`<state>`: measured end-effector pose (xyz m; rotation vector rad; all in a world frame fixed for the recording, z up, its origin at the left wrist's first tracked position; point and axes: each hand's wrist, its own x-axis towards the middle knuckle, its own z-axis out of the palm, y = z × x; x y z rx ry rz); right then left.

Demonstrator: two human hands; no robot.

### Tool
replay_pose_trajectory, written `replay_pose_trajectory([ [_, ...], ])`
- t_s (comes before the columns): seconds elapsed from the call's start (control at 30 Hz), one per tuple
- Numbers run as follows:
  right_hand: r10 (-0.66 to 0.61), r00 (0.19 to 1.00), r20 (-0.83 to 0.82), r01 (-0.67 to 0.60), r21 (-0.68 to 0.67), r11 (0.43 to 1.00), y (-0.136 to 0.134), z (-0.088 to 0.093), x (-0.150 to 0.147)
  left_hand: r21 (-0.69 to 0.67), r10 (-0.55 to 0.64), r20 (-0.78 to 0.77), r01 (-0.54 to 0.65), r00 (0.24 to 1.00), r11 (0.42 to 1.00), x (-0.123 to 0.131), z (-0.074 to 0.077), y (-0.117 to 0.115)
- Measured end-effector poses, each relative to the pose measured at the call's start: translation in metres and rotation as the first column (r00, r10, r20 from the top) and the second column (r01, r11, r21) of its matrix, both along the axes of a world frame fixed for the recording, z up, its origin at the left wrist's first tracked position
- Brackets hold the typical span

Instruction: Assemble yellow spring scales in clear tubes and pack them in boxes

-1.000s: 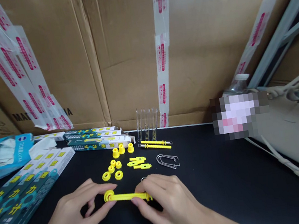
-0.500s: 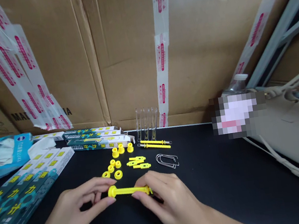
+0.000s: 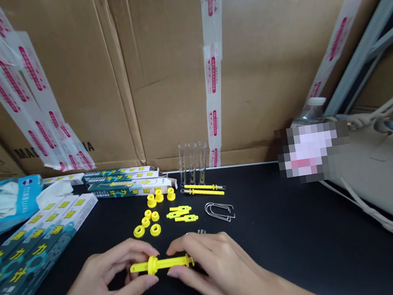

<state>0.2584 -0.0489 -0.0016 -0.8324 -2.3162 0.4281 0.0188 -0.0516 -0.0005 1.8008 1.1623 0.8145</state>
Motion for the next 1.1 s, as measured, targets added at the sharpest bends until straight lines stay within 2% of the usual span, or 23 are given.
replay_pose_trajectory([
  [0.23,0.0,1.0,0.007,0.0,0.036,0.999,-0.0015,-0.0008,0.0008,0.009,0.023,-0.021,-0.023,1.0,1.0,-0.0018,-0.0051,0.0038],
  [0.57,0.004,0.995,0.102,-0.02,0.157,0.987,0.0003,0.0007,-0.0013,-0.01,0.019,0.008,-0.019,1.0,1.0,-0.0004,-0.0018,0.0019],
  [0.93,-0.014,0.996,0.084,0.006,0.085,0.996,-0.0033,0.0031,-0.0018,-0.048,-0.022,0.01,0.022,1.0,0.999,-0.0021,-0.0033,0.0036],
  [1.1,-0.047,0.997,0.061,0.039,0.129,0.991,-0.0036,0.0034,-0.002,-0.074,-0.023,0.003,0.023,1.0,0.997,-0.0011,0.0005,0.0046],
])
